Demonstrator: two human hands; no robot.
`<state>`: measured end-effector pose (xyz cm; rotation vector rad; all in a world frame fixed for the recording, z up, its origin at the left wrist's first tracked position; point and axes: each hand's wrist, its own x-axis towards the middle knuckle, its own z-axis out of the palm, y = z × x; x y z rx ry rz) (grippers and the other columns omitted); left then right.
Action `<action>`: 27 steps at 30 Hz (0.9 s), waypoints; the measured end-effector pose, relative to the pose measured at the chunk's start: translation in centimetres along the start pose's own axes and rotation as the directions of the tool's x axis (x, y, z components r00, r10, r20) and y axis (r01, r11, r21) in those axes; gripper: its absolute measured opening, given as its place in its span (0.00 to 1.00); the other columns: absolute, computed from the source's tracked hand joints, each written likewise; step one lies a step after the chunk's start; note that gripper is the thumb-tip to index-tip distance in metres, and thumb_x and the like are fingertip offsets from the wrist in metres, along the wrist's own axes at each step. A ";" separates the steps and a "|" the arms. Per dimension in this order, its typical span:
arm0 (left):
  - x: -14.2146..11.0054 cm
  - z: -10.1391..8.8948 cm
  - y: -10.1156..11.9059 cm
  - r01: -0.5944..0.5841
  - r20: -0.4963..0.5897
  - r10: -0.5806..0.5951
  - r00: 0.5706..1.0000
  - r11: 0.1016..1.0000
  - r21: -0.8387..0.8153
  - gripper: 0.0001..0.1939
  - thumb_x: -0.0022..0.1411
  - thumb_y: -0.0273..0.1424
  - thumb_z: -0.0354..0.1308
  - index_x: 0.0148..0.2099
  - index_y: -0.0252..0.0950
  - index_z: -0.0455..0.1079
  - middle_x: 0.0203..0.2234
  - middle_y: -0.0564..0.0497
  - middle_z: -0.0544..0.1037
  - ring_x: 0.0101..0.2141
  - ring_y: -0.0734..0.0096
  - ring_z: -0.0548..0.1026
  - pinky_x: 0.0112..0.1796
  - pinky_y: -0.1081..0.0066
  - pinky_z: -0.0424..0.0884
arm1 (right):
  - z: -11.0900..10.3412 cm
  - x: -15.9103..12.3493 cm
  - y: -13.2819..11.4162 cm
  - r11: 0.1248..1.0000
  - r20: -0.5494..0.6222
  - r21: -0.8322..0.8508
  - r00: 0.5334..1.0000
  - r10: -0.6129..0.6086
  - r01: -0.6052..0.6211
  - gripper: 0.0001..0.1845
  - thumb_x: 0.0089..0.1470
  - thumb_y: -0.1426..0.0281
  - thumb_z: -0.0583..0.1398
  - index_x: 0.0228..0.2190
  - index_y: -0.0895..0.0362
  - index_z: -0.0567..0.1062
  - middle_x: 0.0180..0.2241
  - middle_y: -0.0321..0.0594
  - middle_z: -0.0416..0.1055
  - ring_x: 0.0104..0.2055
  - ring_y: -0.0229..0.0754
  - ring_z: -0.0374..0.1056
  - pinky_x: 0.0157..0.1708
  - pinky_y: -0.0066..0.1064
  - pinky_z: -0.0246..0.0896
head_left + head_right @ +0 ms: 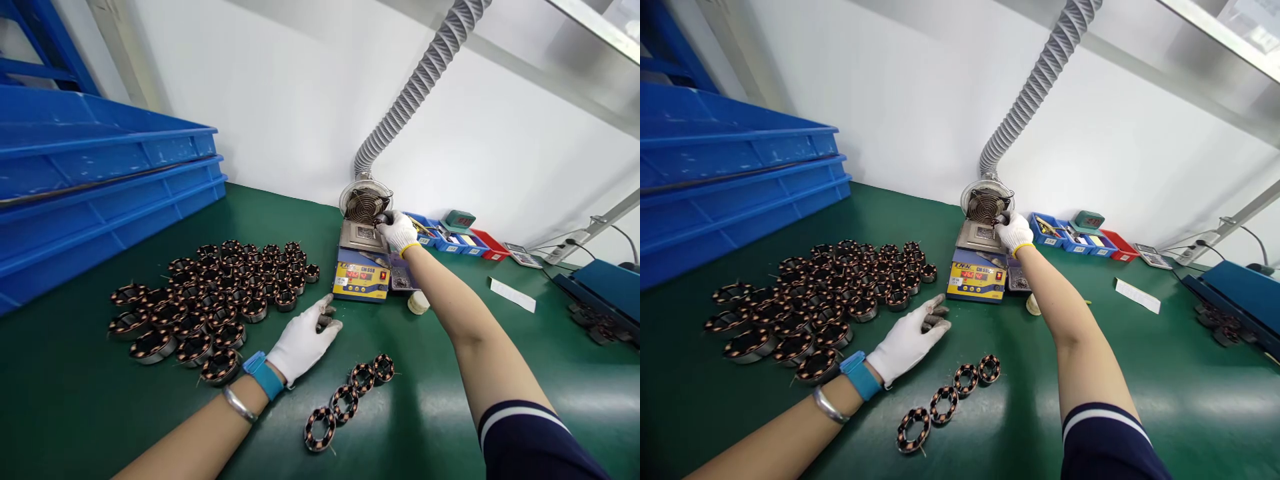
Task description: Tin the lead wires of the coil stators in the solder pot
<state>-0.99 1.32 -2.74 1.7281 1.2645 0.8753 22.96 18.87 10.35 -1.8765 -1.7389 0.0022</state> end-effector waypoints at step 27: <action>-0.5 -1.0 0.3 0.003 -0.026 -0.004 1.000 0.999 -0.038 0.28 0.62 0.37 0.58 0.62 0.35 0.61 0.49 0.43 0.75 0.46 0.64 0.74 0.50 0.60 0.70 | -6.2 -14.9 0.7 0.982 0.576 0.181 0.815 -0.060 -0.056 0.13 0.54 0.66 0.61 0.41 0.58 0.77 0.34 0.37 0.75 0.33 0.38 0.71 0.35 0.29 0.68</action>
